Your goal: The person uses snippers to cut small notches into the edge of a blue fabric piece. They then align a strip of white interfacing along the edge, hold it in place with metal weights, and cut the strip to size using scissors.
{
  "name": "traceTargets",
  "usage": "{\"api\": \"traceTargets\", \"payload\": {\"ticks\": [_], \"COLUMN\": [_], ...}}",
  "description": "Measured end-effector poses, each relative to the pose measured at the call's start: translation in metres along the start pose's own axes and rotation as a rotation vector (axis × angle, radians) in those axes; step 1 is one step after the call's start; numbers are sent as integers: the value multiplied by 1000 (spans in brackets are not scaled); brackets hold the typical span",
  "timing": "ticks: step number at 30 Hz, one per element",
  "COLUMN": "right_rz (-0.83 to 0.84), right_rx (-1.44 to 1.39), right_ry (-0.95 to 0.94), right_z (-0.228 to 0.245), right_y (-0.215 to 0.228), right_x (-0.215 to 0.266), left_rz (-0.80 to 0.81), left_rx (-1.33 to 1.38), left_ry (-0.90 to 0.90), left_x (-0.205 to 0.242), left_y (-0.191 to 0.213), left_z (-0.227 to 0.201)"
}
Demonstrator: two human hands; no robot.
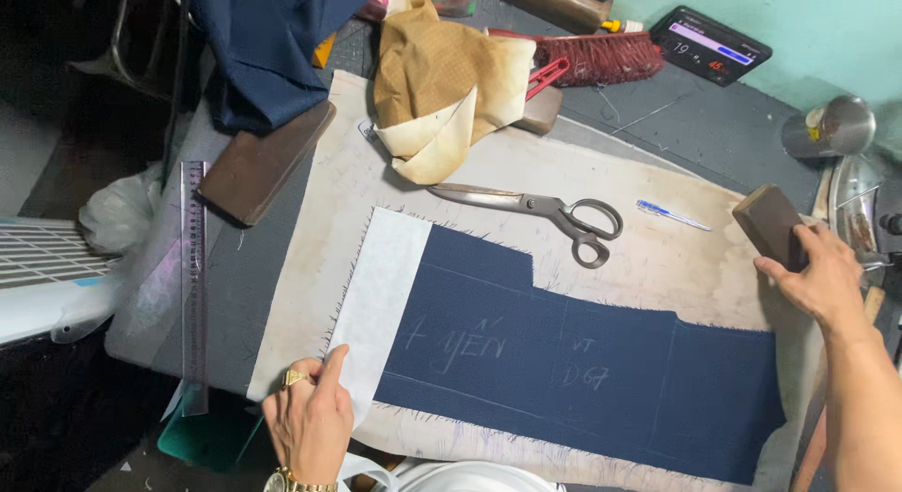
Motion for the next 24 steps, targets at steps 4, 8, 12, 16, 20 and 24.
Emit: {"api": "traceTargets", "payload": {"ticks": [4,8,12,16,20,24], "right_rz": [-158,-411,-550,-318,-261,-446], "right_rx": [-175,-176,-406,-504,-483,-274], "right_ry": [43,-31,319,490,770,805], "right_z": [4,63,247,413,546,582], "right_y": [6,38,110,83,68,51], "right_x": [-11,6,21,16,24,17], "left_rz": [-54,3,66,-5,-27,-41], "left_rx": [11,-23,-5,-2,40,47], "left_ry": [-11,8,8,-15,-42,-69], "left_x": [2,1,-2,1,1,1], "left_y": [3,-7,-9,-6,0,3], "left_z": [0,6,4,4,2,-1]}}
Point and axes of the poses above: each hand's wrist, its own x-axis away from the middle knuckle, its own y-axis out of the back of the hand, z = x × y, the point moved 10 cm from there along -x, towards the middle knuckle, and after that the axes turned 9 degrees about y, right-handed, at the moved point
